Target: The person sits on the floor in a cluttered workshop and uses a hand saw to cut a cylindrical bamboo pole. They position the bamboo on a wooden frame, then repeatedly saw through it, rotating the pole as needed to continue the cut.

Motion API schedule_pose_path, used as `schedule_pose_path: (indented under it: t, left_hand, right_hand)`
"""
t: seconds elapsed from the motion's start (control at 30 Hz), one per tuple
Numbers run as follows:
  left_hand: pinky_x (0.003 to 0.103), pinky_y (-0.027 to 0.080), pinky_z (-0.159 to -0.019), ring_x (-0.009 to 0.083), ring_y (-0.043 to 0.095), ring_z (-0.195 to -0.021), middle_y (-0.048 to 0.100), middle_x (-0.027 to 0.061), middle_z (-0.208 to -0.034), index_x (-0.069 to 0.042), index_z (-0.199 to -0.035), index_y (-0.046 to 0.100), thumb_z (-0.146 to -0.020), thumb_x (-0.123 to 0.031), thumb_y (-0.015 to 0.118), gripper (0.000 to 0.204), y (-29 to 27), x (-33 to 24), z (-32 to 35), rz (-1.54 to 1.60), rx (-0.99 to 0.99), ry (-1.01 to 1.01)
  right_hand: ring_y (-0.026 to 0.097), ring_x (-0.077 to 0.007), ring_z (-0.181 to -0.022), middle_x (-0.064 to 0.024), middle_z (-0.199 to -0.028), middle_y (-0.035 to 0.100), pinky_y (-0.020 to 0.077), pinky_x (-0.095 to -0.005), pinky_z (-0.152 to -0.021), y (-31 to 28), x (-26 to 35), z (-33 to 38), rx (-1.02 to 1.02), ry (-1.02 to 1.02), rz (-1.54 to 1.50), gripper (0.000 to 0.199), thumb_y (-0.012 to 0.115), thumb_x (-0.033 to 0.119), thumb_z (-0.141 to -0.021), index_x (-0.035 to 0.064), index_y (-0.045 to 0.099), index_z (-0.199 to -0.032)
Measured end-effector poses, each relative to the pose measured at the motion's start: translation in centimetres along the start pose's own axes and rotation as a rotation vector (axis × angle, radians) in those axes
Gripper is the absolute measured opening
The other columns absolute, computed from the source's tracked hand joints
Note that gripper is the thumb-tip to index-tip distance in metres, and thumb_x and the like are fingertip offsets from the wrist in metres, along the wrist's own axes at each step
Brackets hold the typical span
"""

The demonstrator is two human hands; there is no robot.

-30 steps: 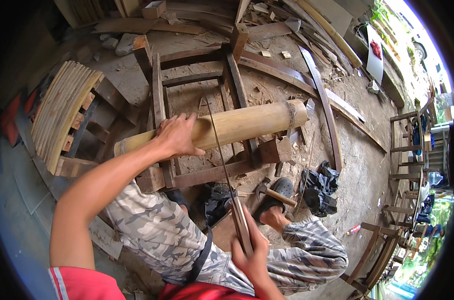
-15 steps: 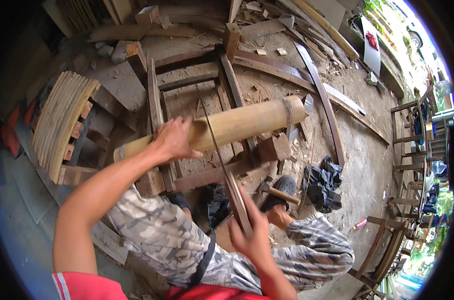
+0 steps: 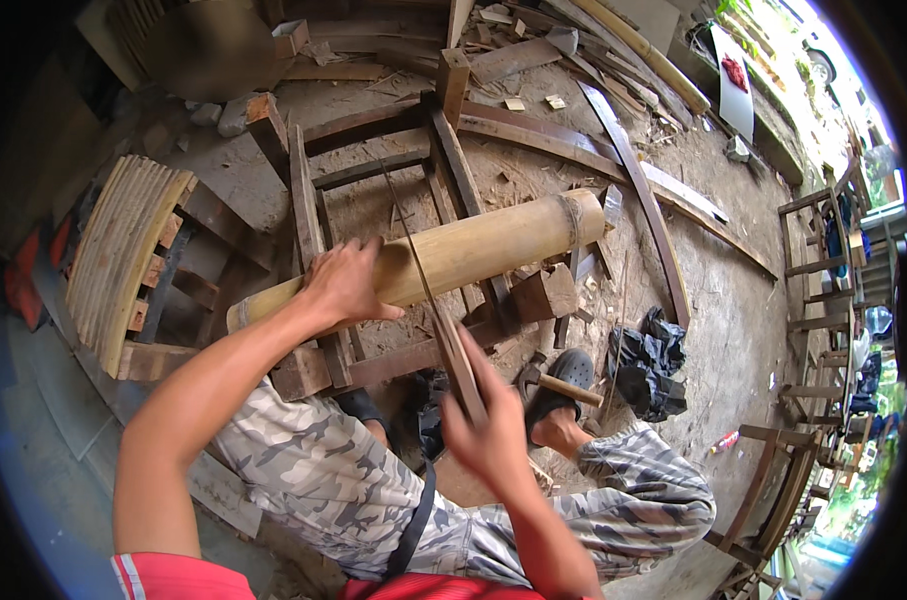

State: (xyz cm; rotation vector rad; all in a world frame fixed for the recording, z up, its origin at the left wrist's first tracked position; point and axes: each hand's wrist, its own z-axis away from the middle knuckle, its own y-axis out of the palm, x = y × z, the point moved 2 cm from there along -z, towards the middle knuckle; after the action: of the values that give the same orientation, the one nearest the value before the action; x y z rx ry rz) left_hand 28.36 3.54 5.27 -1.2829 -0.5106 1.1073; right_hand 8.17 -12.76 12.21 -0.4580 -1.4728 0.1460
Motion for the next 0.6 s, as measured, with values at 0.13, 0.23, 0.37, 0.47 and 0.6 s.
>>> schedule_pose_path:
  t: [0.13,0.23,0.37,0.47,0.6]
  left_hand:
    - [0.05,0.05,-0.105,0.0416,0.061,-0.123,0.06,0.0293,-0.132,0.007,-0.145,0.047,-0.059,-0.05,0.096,0.115,-0.6,-0.9,0.2,0.043,0.098,-0.045]
    - [0.05,0.052,-0.103,0.0428,0.063,-0.12,0.062,0.03,-0.129,0.006,-0.146,0.047,-0.061,-0.05,0.094,0.111,-0.4,-1.0,0.2,0.015,0.072,-0.013]
    - [0.05,0.057,-0.096,0.0438,0.068,-0.11,0.065,0.0294,-0.122,0.006,-0.145,0.049,-0.06,-0.053,0.095,0.114,0.0,-0.7,-0.1,-0.024,0.007,0.018]
    - [0.051,0.053,-0.1,0.0446,0.065,-0.118,0.064,0.0312,-0.125,0.005,-0.142,0.05,-0.058,-0.05,0.096,0.11,-0.7,-0.3,-0.1,0.013,0.059,-0.019]
    - [0.051,0.051,-0.103,0.0443,0.064,-0.118,0.062,0.0306,-0.128,0.004,-0.141,0.05,-0.059,-0.05,0.095,0.108,0.0,-0.5,0.3,0.008,0.032,-0.039]
  right_hand:
    - [0.077,-0.0295,-0.106,-0.0207,-0.136,0.069,0.0579,-0.0323,-0.086,-6.2,2.8,12.1,0.12,0.187,0.014,0.073,0.059,-0.007,-0.085,-0.0014,0.042,-0.156]
    - [0.076,-0.03,-0.108,-0.0217,-0.137,0.067,0.0576,-0.0326,-0.087,-5.7,2.8,9.8,0.127,0.174,0.017,0.075,0.06,-0.008,-0.084,-0.0015,0.041,-0.157]
    - [0.071,-0.0473,-0.084,-0.0307,-0.092,0.071,0.0577,-0.0443,-0.074,1.3,-0.2,-5.2,0.015,-0.096,0.077,0.067,0.062,0.003,-0.087,-0.0028,0.045,-0.151]
    - [0.069,-0.0504,-0.083,-0.0318,-0.088,0.069,0.057,-0.0468,-0.074,2.4,-0.9,-6.2,-0.017,-0.034,-0.033,0.064,0.062,0.005,-0.088,0.0002,0.048,-0.15]
    - [0.077,-0.0379,-0.094,-0.0245,-0.118,0.074,0.0591,-0.039,-0.08,-1.2,-1.7,5.0,0.008,0.073,-0.03,0.071,0.065,0.0,-0.085,0.0052,0.049,-0.154]
